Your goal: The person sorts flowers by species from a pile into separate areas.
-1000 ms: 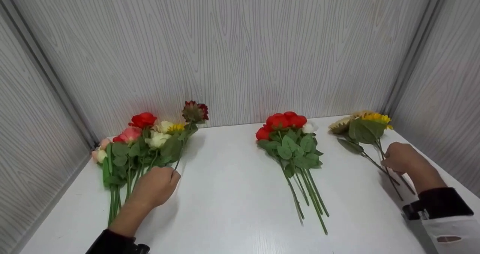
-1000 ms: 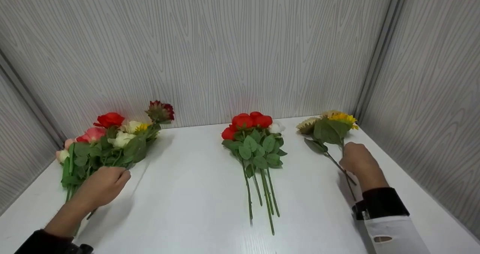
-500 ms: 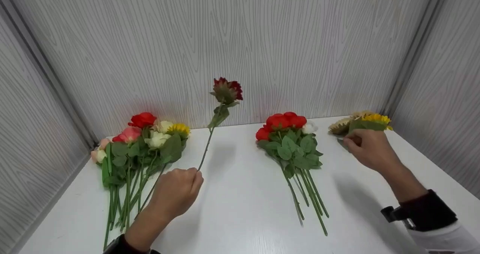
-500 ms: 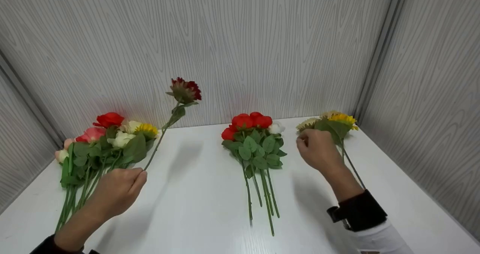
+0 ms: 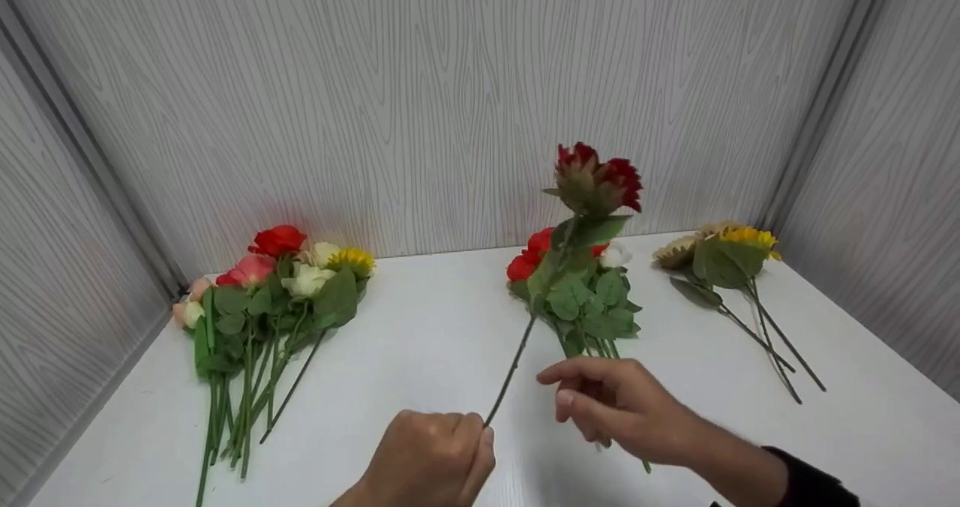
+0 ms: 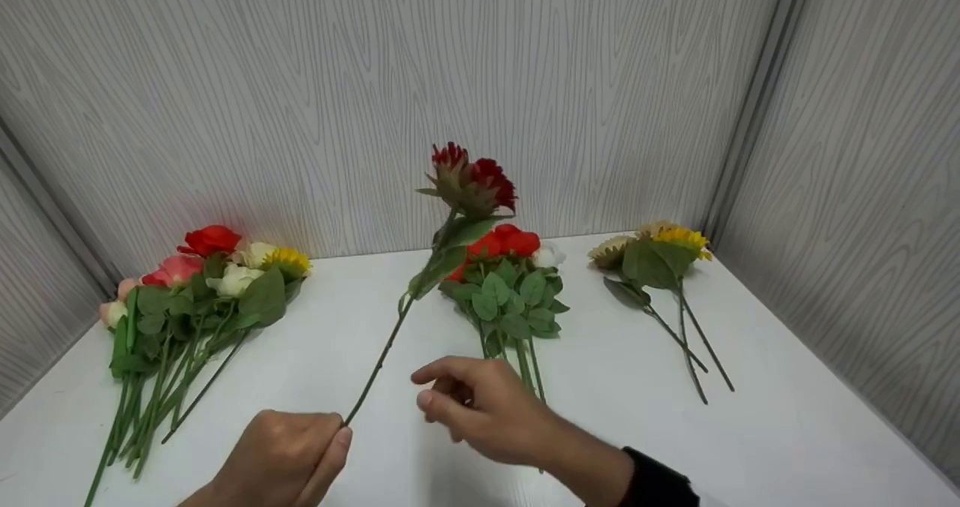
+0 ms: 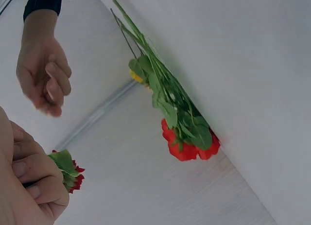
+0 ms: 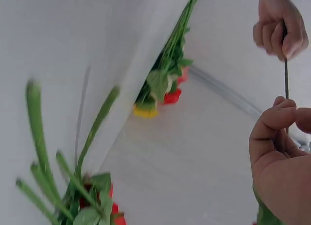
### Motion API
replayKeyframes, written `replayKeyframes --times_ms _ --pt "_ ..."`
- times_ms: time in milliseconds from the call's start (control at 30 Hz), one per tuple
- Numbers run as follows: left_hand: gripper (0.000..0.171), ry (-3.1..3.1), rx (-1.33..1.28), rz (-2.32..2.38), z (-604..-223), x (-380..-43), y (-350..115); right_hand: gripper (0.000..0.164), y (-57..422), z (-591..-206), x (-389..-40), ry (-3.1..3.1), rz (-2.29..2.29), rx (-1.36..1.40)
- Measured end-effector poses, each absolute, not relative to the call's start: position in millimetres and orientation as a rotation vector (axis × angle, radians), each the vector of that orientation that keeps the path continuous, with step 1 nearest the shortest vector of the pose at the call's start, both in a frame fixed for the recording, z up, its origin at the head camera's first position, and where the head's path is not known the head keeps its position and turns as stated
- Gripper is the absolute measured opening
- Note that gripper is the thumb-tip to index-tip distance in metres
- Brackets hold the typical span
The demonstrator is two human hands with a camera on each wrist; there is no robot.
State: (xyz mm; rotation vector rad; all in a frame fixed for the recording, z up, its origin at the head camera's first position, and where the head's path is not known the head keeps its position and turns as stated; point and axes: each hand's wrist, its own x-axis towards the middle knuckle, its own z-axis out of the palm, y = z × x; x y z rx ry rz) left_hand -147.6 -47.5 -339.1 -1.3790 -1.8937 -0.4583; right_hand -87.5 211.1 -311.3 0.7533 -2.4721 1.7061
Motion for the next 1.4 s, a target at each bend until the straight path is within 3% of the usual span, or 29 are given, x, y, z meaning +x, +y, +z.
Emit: replayKeyframes --times_ms 200,400,767,1067,1400 --pt "0.045 -1.855 -1.490 -0.456 -350 -136 -42 0.025 187 -324 -81 -2.172 2.159 0.927" --pt "0.051 -1.879 -1.513 -0.352 -352 -135 -44 0.019 184 -329 -84 -2.042 2.176 0.983" --pt "0.046 -2.160 -1.423 -0.303 -324 -163 -68 0.019 229 -310 -106 -2.207 1.597 0.675" --pt "0.040 -2.409 -1.082 -0.186 -313 -210 -99 0.026 287 -302 -126 -2.311 1.293 0.249" --pt "0.030 -3.257 -0.692 -0.084 -322 -276 -166 0.025 370 -312 -147 -2.750 0.920 -0.196"
